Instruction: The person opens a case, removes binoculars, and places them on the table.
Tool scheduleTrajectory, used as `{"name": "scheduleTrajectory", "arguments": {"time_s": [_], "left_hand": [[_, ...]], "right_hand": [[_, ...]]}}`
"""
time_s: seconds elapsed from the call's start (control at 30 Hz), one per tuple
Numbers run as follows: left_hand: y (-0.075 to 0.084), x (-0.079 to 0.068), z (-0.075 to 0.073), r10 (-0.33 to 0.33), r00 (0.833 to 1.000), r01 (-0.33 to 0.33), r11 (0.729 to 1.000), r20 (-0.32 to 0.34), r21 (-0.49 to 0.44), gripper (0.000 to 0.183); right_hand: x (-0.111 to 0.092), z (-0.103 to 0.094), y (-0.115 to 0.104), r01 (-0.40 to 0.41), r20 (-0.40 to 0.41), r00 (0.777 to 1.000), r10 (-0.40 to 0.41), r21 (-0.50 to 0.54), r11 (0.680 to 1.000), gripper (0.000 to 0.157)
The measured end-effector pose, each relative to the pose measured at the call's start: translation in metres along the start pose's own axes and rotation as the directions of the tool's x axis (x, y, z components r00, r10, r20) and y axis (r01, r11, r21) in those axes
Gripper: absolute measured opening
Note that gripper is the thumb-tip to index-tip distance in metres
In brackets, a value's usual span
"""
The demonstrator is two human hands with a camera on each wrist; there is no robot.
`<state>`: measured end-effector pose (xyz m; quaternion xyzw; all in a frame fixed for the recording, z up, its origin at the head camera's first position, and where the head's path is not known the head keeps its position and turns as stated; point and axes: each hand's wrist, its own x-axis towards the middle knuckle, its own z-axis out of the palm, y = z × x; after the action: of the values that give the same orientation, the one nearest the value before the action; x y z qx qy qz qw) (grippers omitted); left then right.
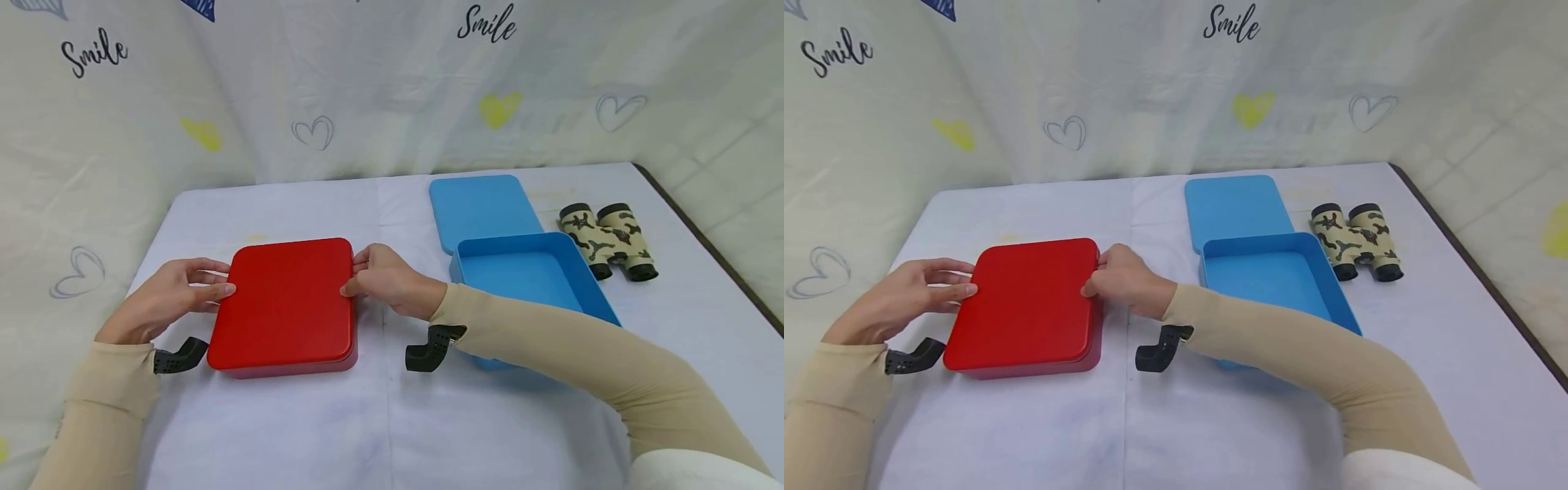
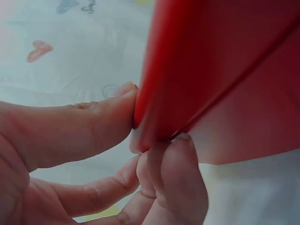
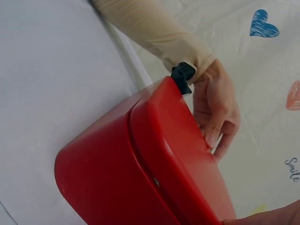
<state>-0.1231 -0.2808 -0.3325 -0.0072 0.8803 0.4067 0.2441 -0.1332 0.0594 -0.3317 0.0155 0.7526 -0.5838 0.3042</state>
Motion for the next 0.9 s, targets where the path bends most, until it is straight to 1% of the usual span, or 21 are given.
{"name": "scheduleTrajectory", "arguments": {"time_s": [0.23, 0.43, 0.6, 0.73, 0.9], "left_hand": [[0.0000, 0.0000, 0.0017, 0.010, 1.000, -0.009, 0.999, 0.010, -0.038, 0.068], [-0.0018, 0.0003, 0.0005, 0.010, 1.000, -0.010, 0.999, 0.020, -0.039, 0.068], [-0.0027, -0.0003, -0.0004, 0.010, 0.999, -0.009, 1.000, 0.032, -0.030, 0.067], [-0.0034, -0.0020, -0.0019, 0.023, 0.999, -0.021, 0.999, 0.043, -0.039, 0.066], [-0.0047, -0.0041, -0.0053, 0.042, 0.998, -0.038, 0.996, 0.046, -0.082, 0.064]], "right_hand": [[-0.0010, -0.0013, -0.0028, 0.013, -0.001, 1.000, -0.013, -0.030, 0.999, 0.047], [-0.0046, -0.0013, 0.0011, 0.025, -0.006, 1.000, -0.025, -0.047, 0.999, 0.052], [-0.0070, -0.0013, 0.0024, 0.032, -0.004, 0.999, -0.032, -0.068, 0.997, 0.053], [-0.0074, -0.0014, 0.0032, 0.041, 0.007, 0.999, -0.041, -0.053, 0.998, 0.053], [-0.0085, -0.0019, 0.0058, 0.070, 0.023, 0.997, -0.069, -0.018, 0.997, 0.051]]}}
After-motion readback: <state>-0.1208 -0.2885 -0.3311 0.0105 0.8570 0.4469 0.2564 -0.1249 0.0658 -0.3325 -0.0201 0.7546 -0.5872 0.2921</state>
